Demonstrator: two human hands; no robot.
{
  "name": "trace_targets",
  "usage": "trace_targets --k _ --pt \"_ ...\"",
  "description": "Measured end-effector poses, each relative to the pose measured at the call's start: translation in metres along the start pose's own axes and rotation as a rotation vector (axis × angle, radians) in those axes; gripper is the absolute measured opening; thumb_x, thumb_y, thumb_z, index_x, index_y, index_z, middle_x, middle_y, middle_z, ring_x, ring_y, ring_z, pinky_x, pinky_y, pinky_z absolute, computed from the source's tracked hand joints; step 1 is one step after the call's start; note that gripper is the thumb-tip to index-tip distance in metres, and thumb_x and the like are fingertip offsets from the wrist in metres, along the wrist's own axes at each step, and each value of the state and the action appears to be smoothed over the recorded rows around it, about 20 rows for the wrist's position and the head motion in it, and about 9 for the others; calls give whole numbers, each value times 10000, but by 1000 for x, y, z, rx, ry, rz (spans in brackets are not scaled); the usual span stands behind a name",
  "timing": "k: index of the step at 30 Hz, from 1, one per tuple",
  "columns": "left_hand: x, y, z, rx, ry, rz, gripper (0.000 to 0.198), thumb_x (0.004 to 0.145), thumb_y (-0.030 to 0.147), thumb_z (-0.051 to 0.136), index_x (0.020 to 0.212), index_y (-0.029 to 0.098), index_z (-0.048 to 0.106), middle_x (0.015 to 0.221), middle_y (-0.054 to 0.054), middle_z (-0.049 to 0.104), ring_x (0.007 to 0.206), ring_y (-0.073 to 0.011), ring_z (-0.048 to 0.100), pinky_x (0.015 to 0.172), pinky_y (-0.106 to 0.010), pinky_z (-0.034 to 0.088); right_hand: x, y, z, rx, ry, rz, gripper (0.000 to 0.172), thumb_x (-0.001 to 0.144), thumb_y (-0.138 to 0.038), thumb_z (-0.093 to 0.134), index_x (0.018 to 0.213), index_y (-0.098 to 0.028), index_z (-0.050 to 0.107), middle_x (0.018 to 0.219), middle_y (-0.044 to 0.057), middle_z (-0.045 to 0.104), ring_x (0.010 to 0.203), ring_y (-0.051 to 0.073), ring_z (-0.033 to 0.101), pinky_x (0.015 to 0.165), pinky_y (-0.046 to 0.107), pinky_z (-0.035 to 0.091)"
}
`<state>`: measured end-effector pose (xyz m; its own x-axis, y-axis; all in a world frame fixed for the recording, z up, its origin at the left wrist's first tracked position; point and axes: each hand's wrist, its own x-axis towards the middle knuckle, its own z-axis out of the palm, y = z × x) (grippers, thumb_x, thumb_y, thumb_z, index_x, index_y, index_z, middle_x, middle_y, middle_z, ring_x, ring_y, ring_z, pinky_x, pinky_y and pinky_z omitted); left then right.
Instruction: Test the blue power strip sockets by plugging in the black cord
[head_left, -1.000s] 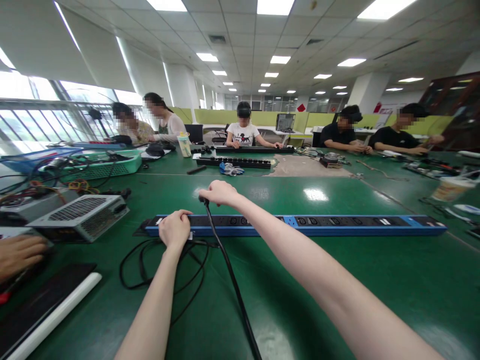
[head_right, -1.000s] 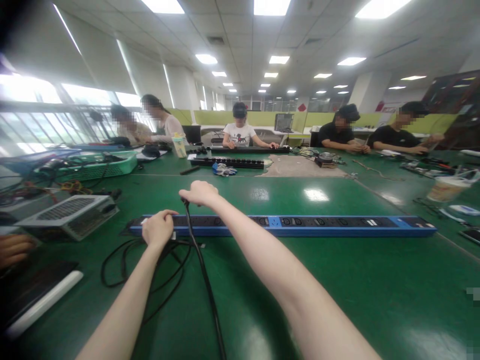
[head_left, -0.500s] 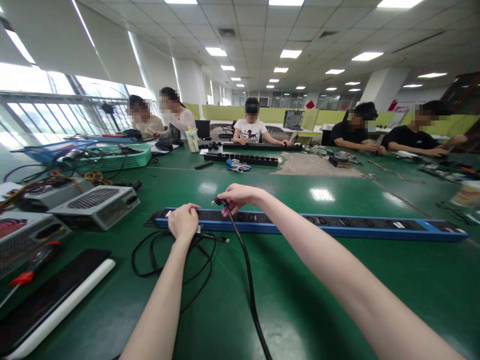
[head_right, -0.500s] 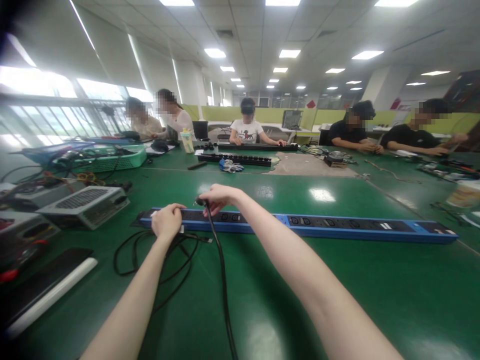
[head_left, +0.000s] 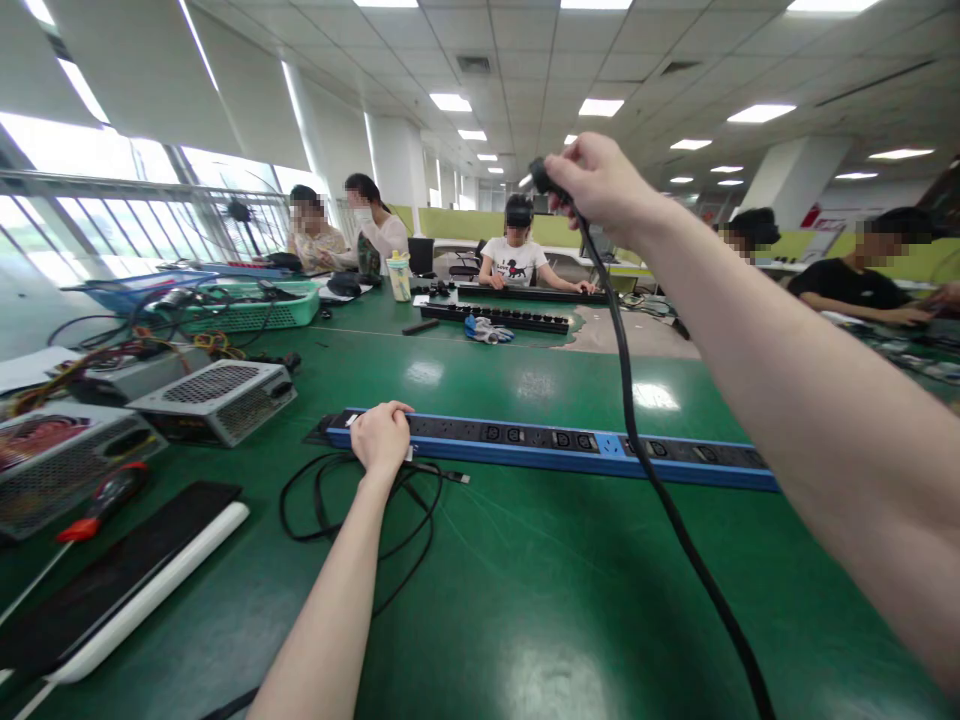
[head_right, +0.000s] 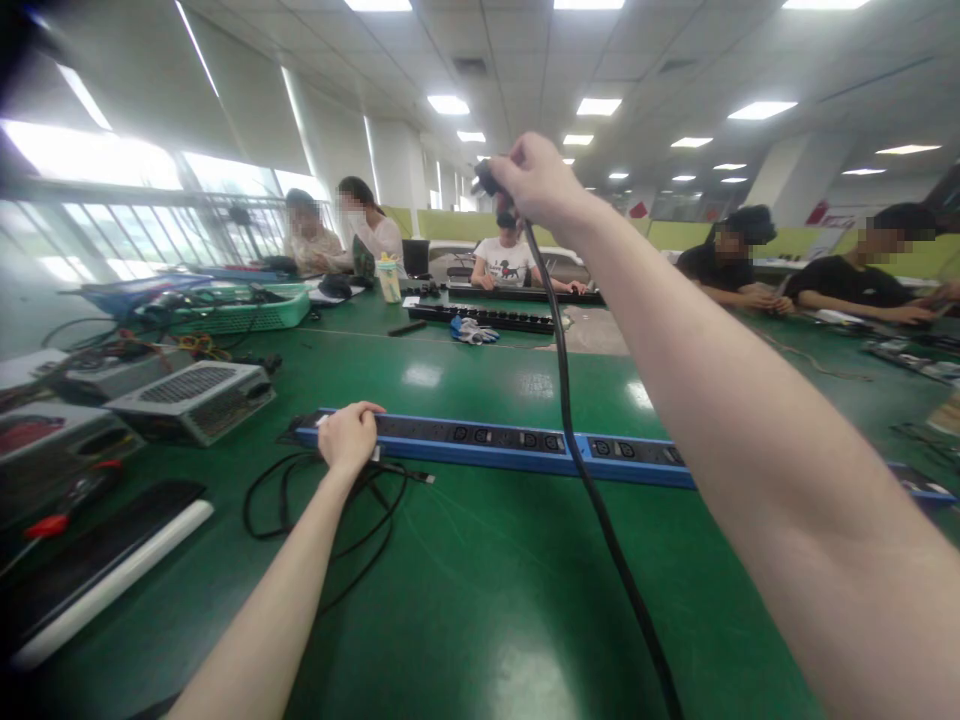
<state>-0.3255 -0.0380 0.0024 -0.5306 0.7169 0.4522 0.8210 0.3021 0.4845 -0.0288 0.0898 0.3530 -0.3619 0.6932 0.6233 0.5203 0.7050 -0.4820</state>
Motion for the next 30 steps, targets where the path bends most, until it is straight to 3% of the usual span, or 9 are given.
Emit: trace_targets --k 2,3,5,10,16,22,30 --pt "0 0 -1 1 -2 -6 361 941 215 458 981 274 811 1046 -76 784 1064 -265 659 991 -396 381 -11 1 20 -101 -192 -92 536 1082 -335 214 918 14 586 1117 133 719 981 67 704 756 152 442" --pt "0 0 -1 0 -2 -5 362 940 214 456 976 276 811 1046 -73 785 1059 -265 660 991 -397 380 -21 2 36 -152 -276 -134 362 1081 -318 431 993 -17 613 1132 131 729 997 94 706 786 172 486" --pt "0 -1 0 -7 -1 2 368 941 213 449 966 282 809 1042 -67 786 1048 -263 662 993 -399 380 -45 7 74 -273 -410 -229 234 1008 -305 649 1046 -74 650 1112 111 739 1018 162 704 830 247 533" --pt "0 -3 1 -9 5 9 371 946 214 444 973 276 809 1043 -66 788 1052 -259 664 999 -398 377 -96 12 153 -431 -711 -377 205 926 -260 726 1108 -174 685 1158 119 742 1055 259 701 877 322 511" --pt "0 -4 3 -13 15 19 376 949 215 439 982 271 810 1041 -70 788 1053 -263 666 1002 -402 377 -123 -17 187 -573 -921 -469 264 853 -107 695 1101 -184 744 1169 147 757 1097 302 708 908 366 505" --pt "0 -4 2 -3 13 32 378 955 210 435 991 269 807 1055 -66 787 1057 -256 664 1004 -398 377 -130 -14 207 -711 -877 -671 267 893 -91 658 1147 -148 716 1176 161 754 1114 283 702 887 359 511" --pt "0 -3 3 18 24 34 376 959 210 433 974 275 803 1039 -66 784 1045 -259 661 989 -399 381 -139 7 220 -701 -732 -1019 186 1063 -160 512 1182 -190 651 1122 70 745 1027 191 678 754 315 439"
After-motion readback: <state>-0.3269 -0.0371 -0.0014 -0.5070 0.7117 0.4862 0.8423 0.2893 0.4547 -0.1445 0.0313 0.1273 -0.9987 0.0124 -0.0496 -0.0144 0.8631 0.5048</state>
